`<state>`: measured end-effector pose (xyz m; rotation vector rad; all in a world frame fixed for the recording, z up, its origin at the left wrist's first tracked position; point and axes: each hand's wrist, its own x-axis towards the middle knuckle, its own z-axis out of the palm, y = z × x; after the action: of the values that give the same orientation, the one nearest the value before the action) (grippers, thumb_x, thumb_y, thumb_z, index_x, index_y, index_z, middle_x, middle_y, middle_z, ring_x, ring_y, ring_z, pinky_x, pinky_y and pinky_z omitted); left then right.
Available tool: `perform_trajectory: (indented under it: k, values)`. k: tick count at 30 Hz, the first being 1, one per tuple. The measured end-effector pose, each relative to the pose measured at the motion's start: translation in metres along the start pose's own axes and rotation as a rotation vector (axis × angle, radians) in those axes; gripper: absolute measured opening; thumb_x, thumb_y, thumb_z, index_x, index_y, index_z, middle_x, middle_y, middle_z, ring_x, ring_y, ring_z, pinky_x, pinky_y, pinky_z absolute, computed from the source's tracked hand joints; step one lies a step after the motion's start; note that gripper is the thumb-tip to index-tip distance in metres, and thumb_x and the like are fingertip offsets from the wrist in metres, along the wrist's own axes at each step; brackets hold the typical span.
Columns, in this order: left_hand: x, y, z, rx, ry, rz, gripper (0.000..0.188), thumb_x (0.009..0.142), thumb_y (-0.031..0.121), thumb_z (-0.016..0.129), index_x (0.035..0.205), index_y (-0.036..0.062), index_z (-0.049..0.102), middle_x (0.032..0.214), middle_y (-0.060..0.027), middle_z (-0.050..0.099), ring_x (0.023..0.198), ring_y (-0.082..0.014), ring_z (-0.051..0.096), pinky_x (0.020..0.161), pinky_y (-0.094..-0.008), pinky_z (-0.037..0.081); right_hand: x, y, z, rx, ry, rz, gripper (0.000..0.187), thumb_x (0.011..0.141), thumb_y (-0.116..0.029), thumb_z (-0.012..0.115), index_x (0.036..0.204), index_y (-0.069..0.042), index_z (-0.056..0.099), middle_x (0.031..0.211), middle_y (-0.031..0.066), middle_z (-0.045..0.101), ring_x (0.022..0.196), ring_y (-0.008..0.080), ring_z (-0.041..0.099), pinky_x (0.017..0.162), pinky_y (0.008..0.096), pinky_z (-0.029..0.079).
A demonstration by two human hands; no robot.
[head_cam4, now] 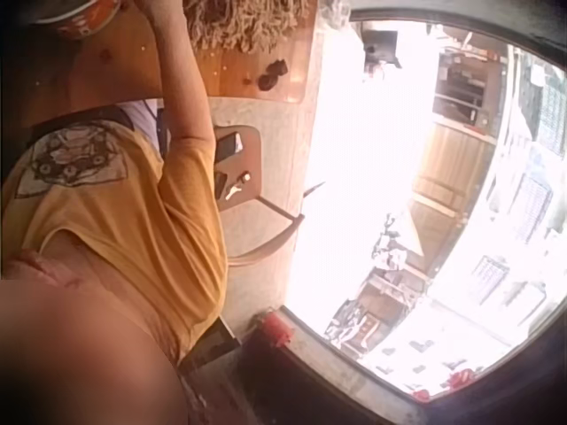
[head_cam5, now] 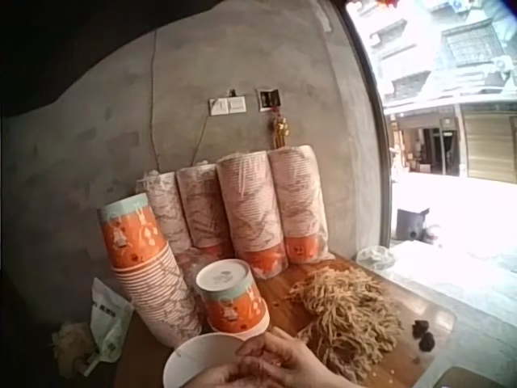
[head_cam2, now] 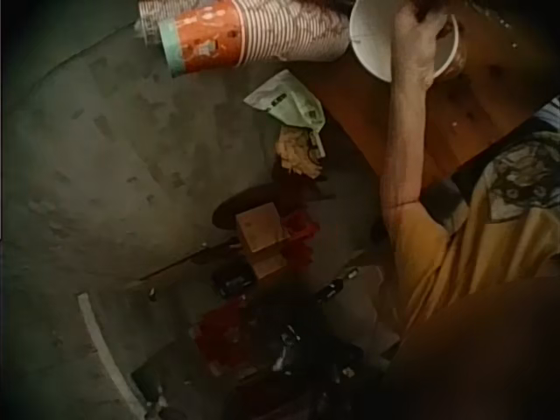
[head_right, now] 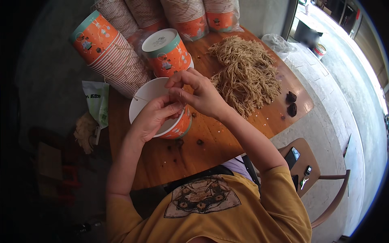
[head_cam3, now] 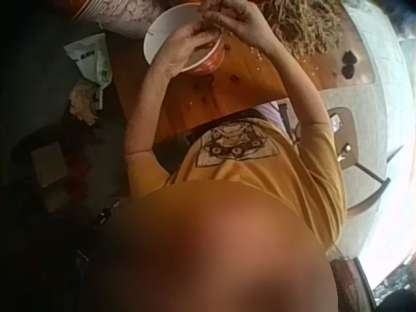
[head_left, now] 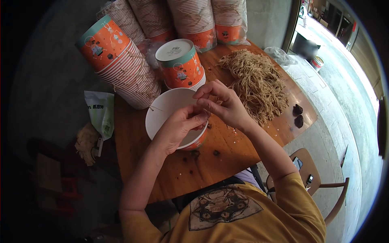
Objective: Attaching string handles to paper buckets by threading them through holes and tying knots.
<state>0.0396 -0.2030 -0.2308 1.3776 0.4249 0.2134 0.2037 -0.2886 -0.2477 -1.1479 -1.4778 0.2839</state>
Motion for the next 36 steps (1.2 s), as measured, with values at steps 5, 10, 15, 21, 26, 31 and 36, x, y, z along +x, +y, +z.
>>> perform_trajectory:
  k: [5,10,15,21,26,31,36]
  values:
    - [-0.002,0.005,0.005,0.053,-0.003,0.033,0.014,0.094,0.017,0.058,0.101,0.0048,0.058,0.088,0.0036,0.054,0.078,-0.0051,0.049,0.075,-0.0214,0.042,-0.004,0.005,0.007,0.452,0.041,0.09,0.013,0.088,-0.013,0.065,0.098,-0.005,0.062,0.085,-0.0011,0.059,0.085,0.0096,0.056,0.076,0.0269,0.047]
    - [0.0,-0.003,0.003,-0.021,-0.005,0.021,0.009,0.094,0.011,0.056,0.101,0.0056,0.058,0.086,0.0036,0.053,0.078,-0.0059,0.048,0.074,-0.022,0.042,-0.004,0.002,0.003,0.542,-0.11,0.159,0.012,0.091,-0.011,0.062,0.1,-0.004,0.058,0.088,-0.0006,0.061,0.083,0.0074,0.058,0.074,0.0235,0.047]
    - [0.002,0.0,0.009,0.028,-0.052,0.064,0.01,0.094,0.011,0.055,0.099,0.0039,0.059,0.086,0.003,0.053,0.078,-0.0053,0.049,0.074,-0.0217,0.042,-0.001,0.009,0.01,0.383,-0.058,0.109,0.012,0.091,-0.01,0.062,0.1,-0.004,0.058,0.089,0.001,0.061,0.084,0.0069,0.058,0.072,0.0223,0.048]
    - [0.003,0.003,0.008,-0.001,-0.032,0.013,0.011,0.093,0.014,0.059,0.096,0.0039,0.059,0.086,0.0025,0.057,0.078,-0.005,0.05,0.074,-0.0209,0.043,-0.004,0.004,0.009,-0.07,0.171,0.069,0.014,0.083,-0.01,0.068,0.095,-0.005,0.063,0.09,0.0028,0.061,0.085,0.0139,0.056,0.073,0.0288,0.046]
    - [0.009,-0.002,0.01,-0.004,-0.032,0.008,0.013,0.092,0.016,0.061,0.094,0.0036,0.059,0.083,0.0024,0.057,0.076,-0.0048,0.051,0.072,-0.0205,0.043,-0.015,0.015,0.005,-0.341,0.378,-0.088,0.015,0.084,-0.01,0.065,0.097,-0.005,0.06,0.09,0.0059,0.061,0.082,0.0204,0.056,0.073,0.0328,0.047]
    - [0.014,-0.001,0.012,-0.004,0.012,-0.002,0.014,0.092,0.016,0.062,0.094,0.0033,0.059,0.082,0.002,0.057,0.075,-0.0045,0.051,0.071,-0.0201,0.044,-0.063,-0.004,-0.002,-0.162,0.234,0.209,0.012,0.089,-0.011,0.062,0.096,-0.001,0.058,0.085,0.0083,0.059,0.071,0.0164,0.059,0.062,0.0274,0.047]
    - [0.017,-0.001,0.015,0.03,-0.015,-0.009,0.014,0.092,0.017,0.062,0.094,0.0034,0.059,0.081,0.0021,0.058,0.074,-0.0045,0.051,0.07,-0.0198,0.044,-0.069,-0.012,0.004,-0.115,0.203,0.31,0.011,0.088,-0.01,0.064,0.091,-0.002,0.057,0.073,-0.001,0.057,0.066,0.0051,0.051,0.06,0.0215,0.043]
